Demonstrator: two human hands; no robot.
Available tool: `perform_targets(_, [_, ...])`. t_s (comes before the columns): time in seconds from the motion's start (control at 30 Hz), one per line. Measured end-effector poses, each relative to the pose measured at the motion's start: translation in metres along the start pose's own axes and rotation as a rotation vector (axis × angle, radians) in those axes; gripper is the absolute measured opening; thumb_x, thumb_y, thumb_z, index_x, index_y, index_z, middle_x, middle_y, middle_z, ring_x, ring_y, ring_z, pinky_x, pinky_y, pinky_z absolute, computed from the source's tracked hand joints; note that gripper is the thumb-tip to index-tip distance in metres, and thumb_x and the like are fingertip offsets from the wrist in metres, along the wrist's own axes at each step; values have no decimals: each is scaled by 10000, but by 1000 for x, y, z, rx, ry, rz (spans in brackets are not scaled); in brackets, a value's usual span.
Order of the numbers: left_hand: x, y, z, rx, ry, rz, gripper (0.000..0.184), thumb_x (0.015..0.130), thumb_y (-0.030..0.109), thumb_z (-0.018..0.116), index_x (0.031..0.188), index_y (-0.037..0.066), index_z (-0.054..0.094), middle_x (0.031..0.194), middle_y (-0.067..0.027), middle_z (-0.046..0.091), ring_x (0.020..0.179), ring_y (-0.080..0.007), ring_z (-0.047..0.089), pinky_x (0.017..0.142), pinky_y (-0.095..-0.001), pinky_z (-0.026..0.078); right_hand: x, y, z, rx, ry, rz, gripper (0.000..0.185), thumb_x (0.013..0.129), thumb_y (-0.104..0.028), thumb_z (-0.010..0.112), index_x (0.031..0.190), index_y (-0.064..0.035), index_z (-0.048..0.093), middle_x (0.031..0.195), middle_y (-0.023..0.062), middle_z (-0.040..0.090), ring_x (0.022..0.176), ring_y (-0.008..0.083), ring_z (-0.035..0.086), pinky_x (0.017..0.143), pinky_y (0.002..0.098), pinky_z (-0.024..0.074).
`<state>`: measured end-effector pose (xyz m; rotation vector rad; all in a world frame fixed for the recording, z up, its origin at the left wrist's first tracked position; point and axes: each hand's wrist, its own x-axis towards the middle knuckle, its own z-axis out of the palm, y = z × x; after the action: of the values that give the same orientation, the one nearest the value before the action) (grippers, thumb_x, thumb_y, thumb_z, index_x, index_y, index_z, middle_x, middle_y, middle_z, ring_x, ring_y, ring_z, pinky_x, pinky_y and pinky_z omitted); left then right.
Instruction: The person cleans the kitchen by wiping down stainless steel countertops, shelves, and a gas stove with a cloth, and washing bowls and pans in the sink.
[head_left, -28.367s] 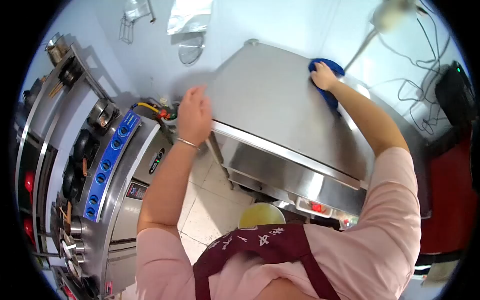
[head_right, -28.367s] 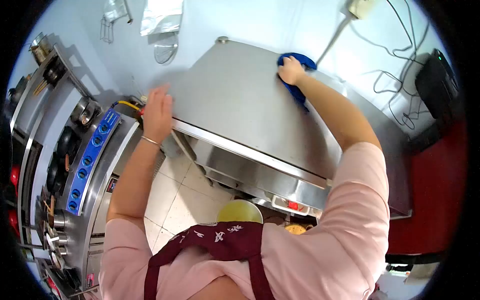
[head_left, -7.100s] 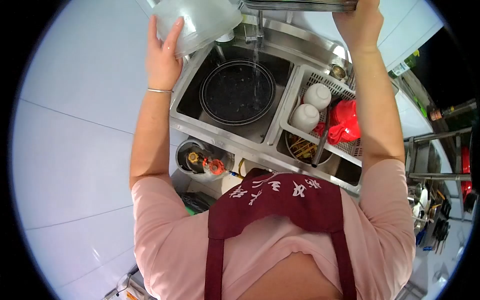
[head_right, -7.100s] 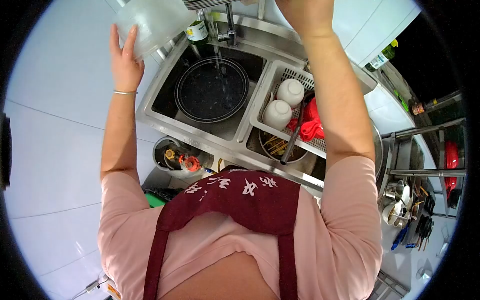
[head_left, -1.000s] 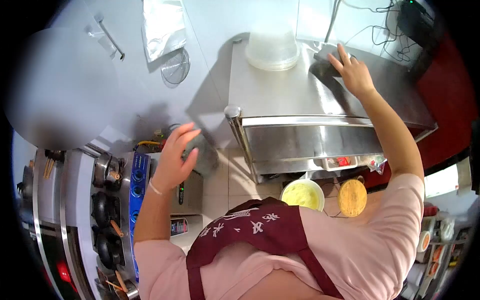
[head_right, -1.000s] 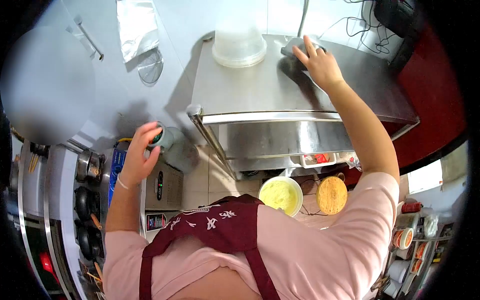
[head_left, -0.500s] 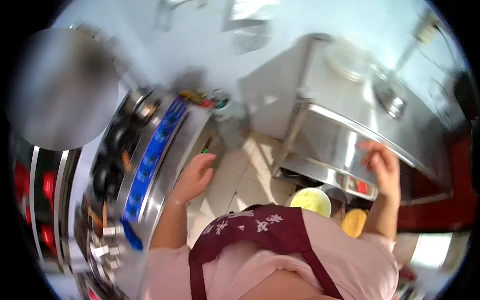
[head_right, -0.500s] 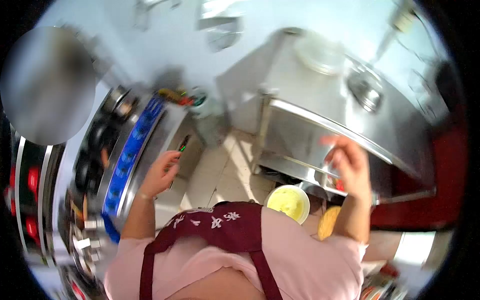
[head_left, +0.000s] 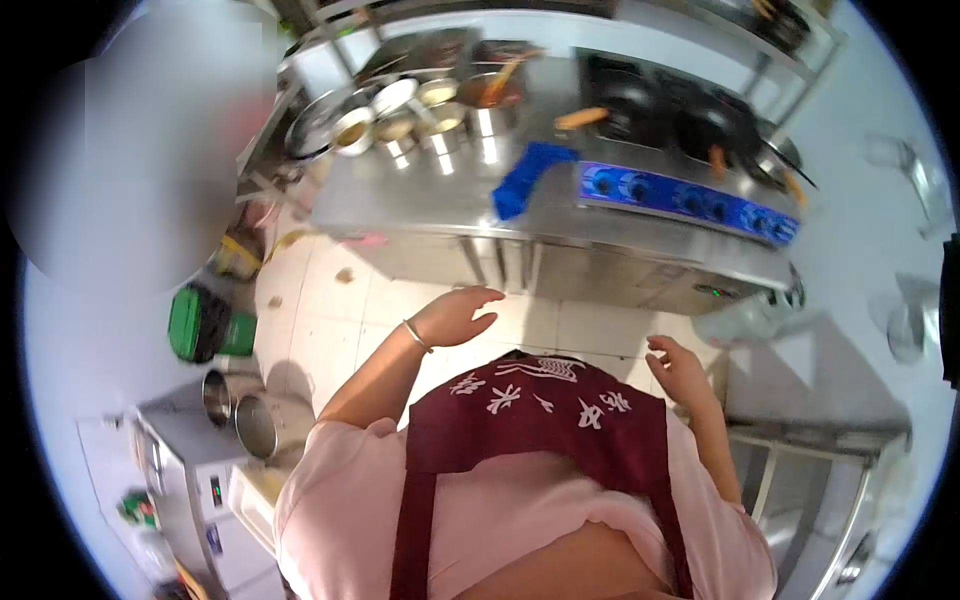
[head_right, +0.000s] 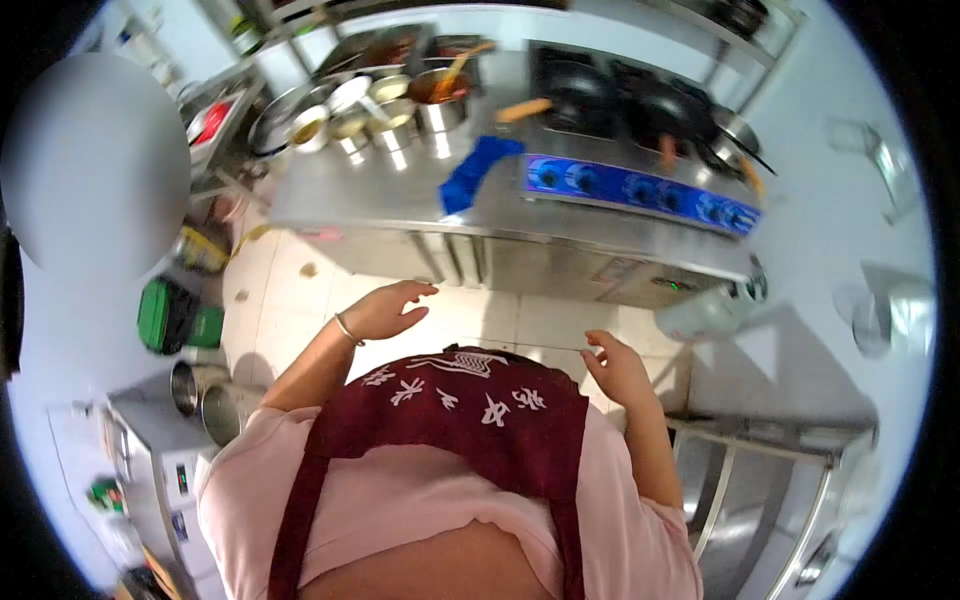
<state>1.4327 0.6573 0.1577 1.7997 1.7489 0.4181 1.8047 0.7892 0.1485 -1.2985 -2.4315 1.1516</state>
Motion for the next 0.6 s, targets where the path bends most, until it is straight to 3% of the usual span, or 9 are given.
perform_targets(0.27, [-147,-119,-27,-277,352,-354,350,877,150,543,1199,16,506,1084,-167,601,911,-236,620,798,-324,497,161,-137,105,-9,-476,-341,367,836,-223,585,1156,-55,525,1033,129,628,830,255,628,748,348,487])
perform_targets(0.37, [-161,-153,-26,-321,407,-464,349,881,142,542,1203,14,500,1091,-161,602,918,-229,619,799,-319,499,237,-157,130,-177,-546,-233,405,829,-236,596,1181,-54,507,1112,140,595,923,277,602,800,363,468])
perform_targets(0.43, [-168,-176,-21,-386,512,-544,348,856,164,561,1171,21,533,1086,-173,602,895,-268,623,767,-347,498,303,-130,162,-177,-252,-325,446,825,-262,601,1190,-30,490,1189,178,541,1039,313,548,873,371,433])
perform_targets(0.5, [-170,-191,-30,-436,525,-619,337,863,160,558,1168,20,533,1096,-166,599,909,-251,623,761,-339,504,379,-97,182,-129,30,-330,550,834,-330,583,1268,-30,429,1315,232,412,1212,362,402,989,398,346])
perform_targets(0.57, [-173,-217,-39,-436,537,-656,333,869,155,553,1171,16,530,1087,-175,600,917,-252,620,765,-326,503,429,-95,192,-539,332,-170,655,846,-407,537,1351,-41,335,1387,272,288,1293,402,269,1058,434,253])
perform_targets(0.6, [-176,-224,-51,-499,550,-705,336,867,153,559,1171,13,531,1069,-185,603,915,-254,618,767,-323,500,452,-92,197,-535,316,-166,655,846,-407,537,1351,-41,335,1387,272,288,1293,402,269,1058,434,253])
